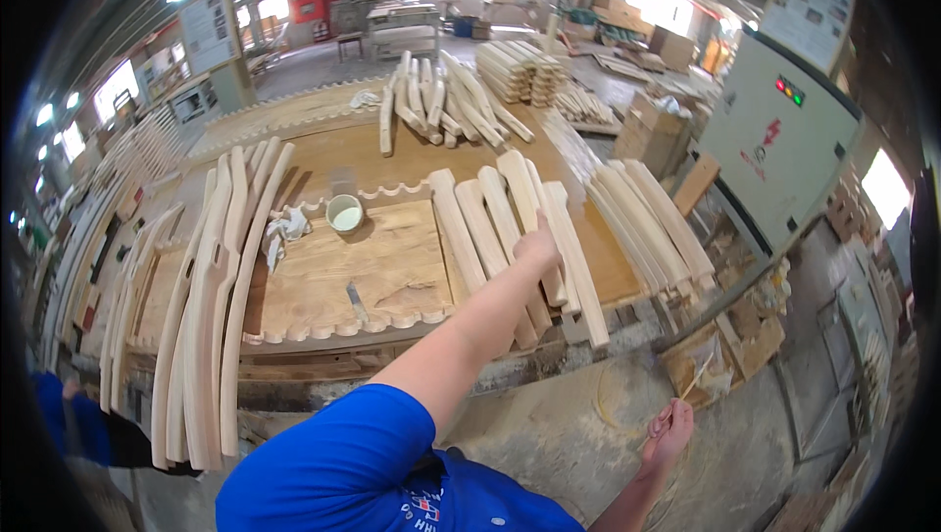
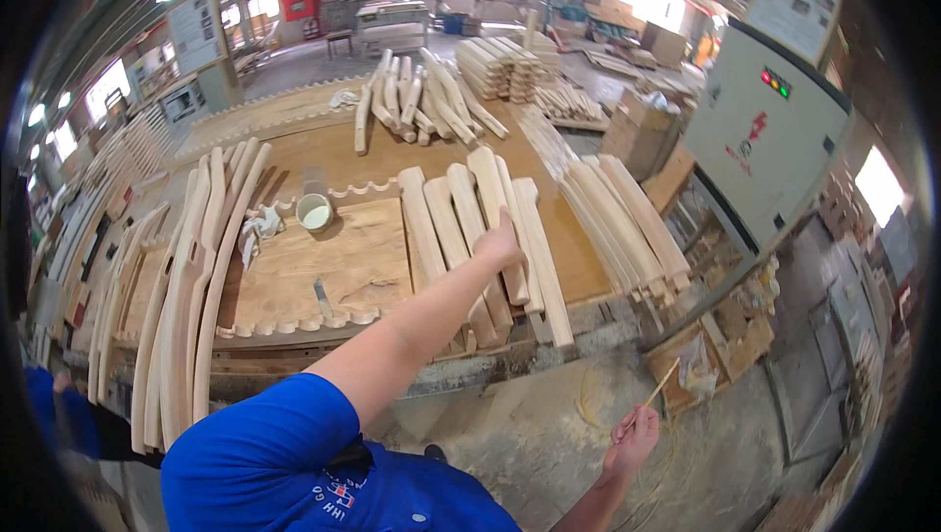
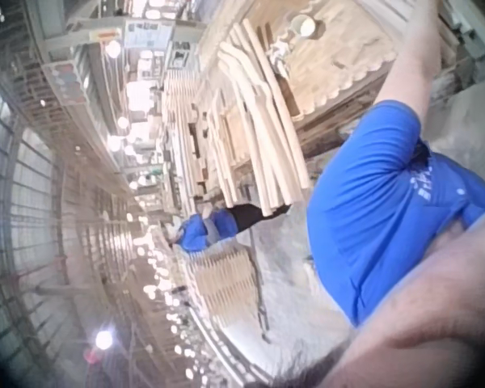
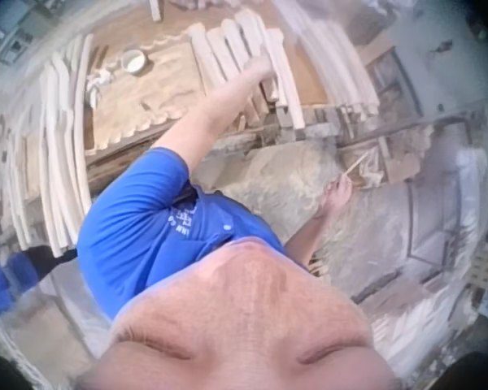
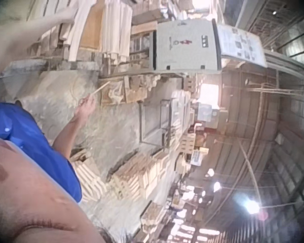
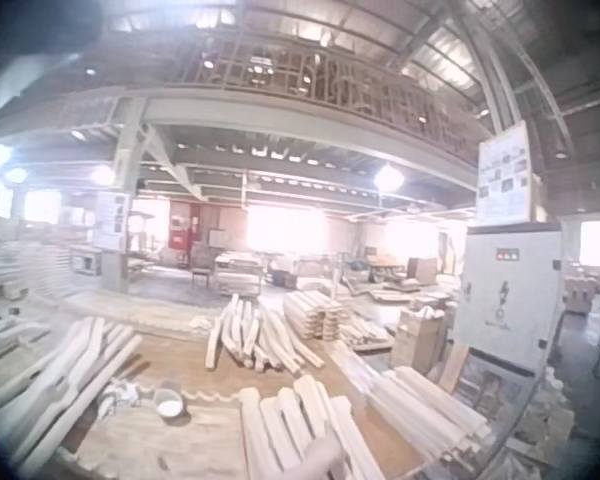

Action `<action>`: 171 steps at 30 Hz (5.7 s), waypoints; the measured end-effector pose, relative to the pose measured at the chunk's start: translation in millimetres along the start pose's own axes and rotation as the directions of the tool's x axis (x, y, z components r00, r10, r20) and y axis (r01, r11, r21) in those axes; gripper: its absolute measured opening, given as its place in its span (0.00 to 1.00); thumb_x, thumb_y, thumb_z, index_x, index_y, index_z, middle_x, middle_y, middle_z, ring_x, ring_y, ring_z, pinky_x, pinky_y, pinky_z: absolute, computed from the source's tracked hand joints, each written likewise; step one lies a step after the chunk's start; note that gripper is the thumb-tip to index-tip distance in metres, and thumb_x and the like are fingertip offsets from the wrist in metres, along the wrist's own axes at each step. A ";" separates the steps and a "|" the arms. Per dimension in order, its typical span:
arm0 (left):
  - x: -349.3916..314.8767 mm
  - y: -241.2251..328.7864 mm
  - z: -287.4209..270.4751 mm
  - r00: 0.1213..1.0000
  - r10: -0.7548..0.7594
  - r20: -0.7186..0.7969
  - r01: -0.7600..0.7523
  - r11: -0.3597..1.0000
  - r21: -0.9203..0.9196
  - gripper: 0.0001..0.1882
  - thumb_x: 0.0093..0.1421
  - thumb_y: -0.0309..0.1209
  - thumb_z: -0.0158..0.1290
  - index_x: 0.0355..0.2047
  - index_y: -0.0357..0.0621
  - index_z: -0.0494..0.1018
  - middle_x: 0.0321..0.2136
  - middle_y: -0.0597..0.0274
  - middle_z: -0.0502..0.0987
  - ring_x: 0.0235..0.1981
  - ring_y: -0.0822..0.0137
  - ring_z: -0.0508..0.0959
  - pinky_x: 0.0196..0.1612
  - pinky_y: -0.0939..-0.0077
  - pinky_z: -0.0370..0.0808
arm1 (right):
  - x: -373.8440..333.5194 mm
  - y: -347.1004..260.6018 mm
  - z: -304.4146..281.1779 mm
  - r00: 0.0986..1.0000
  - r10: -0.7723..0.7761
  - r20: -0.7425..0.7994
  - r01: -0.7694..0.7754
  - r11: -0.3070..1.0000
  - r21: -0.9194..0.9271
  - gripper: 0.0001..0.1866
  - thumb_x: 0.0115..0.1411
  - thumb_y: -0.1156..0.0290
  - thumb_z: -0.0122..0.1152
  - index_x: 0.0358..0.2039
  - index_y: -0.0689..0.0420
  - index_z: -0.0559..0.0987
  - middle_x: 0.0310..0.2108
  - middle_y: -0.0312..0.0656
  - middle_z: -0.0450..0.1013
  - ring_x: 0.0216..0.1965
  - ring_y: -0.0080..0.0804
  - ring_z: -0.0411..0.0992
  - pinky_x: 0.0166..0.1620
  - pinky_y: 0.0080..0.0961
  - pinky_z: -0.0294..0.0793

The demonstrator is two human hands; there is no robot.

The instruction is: The person applies glue to the ends of wooden chair legs using a small stick. They repeatedly dip the stick into a container and spread glue along the grooves of each leg, then place the legs on a workbench. Another worker is visible in the background handling similar pieces.

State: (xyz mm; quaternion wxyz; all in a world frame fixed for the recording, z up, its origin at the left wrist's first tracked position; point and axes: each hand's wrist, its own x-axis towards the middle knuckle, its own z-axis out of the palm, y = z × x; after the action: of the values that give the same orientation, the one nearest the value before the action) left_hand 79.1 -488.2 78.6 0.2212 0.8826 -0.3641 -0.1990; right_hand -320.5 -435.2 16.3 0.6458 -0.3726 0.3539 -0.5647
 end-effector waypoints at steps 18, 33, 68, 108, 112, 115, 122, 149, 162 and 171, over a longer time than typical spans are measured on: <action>-71.5 -85.3 -71.2 0.994 0.103 0.020 0.030 -0.096 -0.995 0.38 0.52 0.20 0.49 0.61 0.50 0.46 0.28 0.58 0.68 0.19 0.69 0.71 0.18 0.74 0.72 | 56.5 -24.2 104.4 0.953 -0.036 0.301 0.113 0.964 -0.241 0.08 0.66 0.66 0.48 0.36 0.57 0.72 0.19 0.32 0.65 0.14 0.14 0.57 0.17 0.11 0.51; -360.4 -303.7 -72.1 0.939 -0.337 0.063 -0.026 -0.255 -0.966 0.21 0.65 0.47 0.46 0.52 0.49 0.62 0.22 0.63 0.70 0.16 0.73 0.69 0.18 0.80 0.69 | -4.8 75.9 487.2 0.075 0.112 0.991 0.986 -0.155 -0.057 0.09 0.54 0.72 0.51 0.30 0.55 0.80 0.29 0.47 0.77 0.36 0.45 0.76 0.36 0.39 0.74; -396.0 -295.4 -17.9 0.869 -0.492 -0.045 0.022 0.129 -0.991 0.18 0.60 0.35 0.54 0.46 0.41 0.62 0.18 0.63 0.68 0.12 0.74 0.68 0.15 0.81 0.66 | -24.6 222.7 506.0 0.351 -0.002 0.937 0.888 0.318 -0.332 0.06 0.54 0.70 0.54 0.30 0.58 0.71 0.34 0.47 0.72 0.38 0.48 0.71 0.39 0.41 0.69; -409.2 -288.1 -12.8 0.932 -0.343 0.117 0.151 0.072 -0.986 0.21 0.64 0.42 0.47 0.47 0.39 0.59 0.19 0.63 0.66 0.13 0.74 0.68 0.15 0.79 0.67 | -28.2 169.3 497.7 0.066 0.349 0.935 0.738 0.613 -0.281 0.18 0.58 0.56 0.54 0.29 0.60 0.79 0.19 0.41 0.71 0.24 0.29 0.70 0.29 0.28 0.66; -406.9 -286.4 -13.2 0.940 -0.325 0.107 0.146 0.099 -0.984 0.21 0.64 0.43 0.46 0.47 0.39 0.58 0.19 0.63 0.66 0.13 0.73 0.68 0.16 0.79 0.67 | -33.7 158.1 491.6 0.057 0.289 0.956 0.851 0.487 -0.198 0.20 0.59 0.54 0.52 0.29 0.60 0.80 0.22 0.44 0.74 0.28 0.37 0.73 0.32 0.33 0.68; -408.2 -289.1 -9.1 0.941 -0.326 0.093 0.130 0.094 -0.987 0.21 0.64 0.43 0.46 0.47 0.40 0.59 0.19 0.63 0.66 0.13 0.73 0.68 0.16 0.79 0.67 | -52.4 155.7 487.2 0.107 0.177 0.978 0.900 0.400 -0.171 0.19 0.59 0.53 0.52 0.29 0.57 0.79 0.25 0.46 0.75 0.31 0.43 0.74 0.34 0.37 0.69; -406.4 -284.4 -13.1 0.938 -0.328 0.108 0.144 0.089 -0.986 0.20 0.64 0.43 0.46 0.47 0.40 0.59 0.19 0.62 0.67 0.12 0.73 0.68 0.16 0.79 0.67 | -64.5 167.1 472.5 0.132 -0.130 0.983 0.945 0.315 -0.085 0.13 0.58 0.57 0.56 0.25 0.52 0.77 0.25 0.40 0.75 0.28 0.41 0.74 0.30 0.37 0.70; -405.4 -281.9 -12.0 0.924 -0.362 0.124 0.166 0.087 -0.982 0.20 0.64 0.42 0.47 0.48 0.41 0.59 0.19 0.62 0.68 0.13 0.73 0.68 0.16 0.78 0.67 | -50.2 165.2 471.8 -0.003 -0.210 0.978 0.958 0.281 0.063 0.12 0.57 0.61 0.58 0.23 0.54 0.74 0.21 0.39 0.73 0.24 0.41 0.72 0.27 0.36 0.69; -405.0 -283.5 -6.2 0.927 -0.360 0.108 0.147 0.083 -0.986 0.23 0.64 0.44 0.47 0.49 0.39 0.58 0.19 0.62 0.67 0.13 0.73 0.68 0.16 0.79 0.67 | -61.6 163.5 474.7 0.007 -0.209 0.978 0.960 0.276 0.052 0.13 0.57 0.60 0.58 0.23 0.54 0.73 0.21 0.40 0.72 0.24 0.42 0.72 0.27 0.38 0.69; -407.1 -278.8 -12.9 0.946 -0.318 0.058 0.097 0.108 -0.989 0.35 0.64 0.39 0.47 0.66 0.53 0.41 0.21 0.61 0.66 0.13 0.73 0.68 0.15 0.78 0.67 | -63.4 120.1 476.9 -0.264 -0.102 0.959 0.960 0.073 0.272 0.10 0.55 0.63 0.59 0.21 0.53 0.74 0.20 0.38 0.73 0.24 0.39 0.72 0.28 0.36 0.69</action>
State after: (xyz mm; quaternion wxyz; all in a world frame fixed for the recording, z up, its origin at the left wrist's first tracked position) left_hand -26.6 -10.0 17.3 0.7428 0.5759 0.0031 -0.3413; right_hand 147.0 -323.3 137.8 0.0421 -0.9385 -0.1896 -0.2854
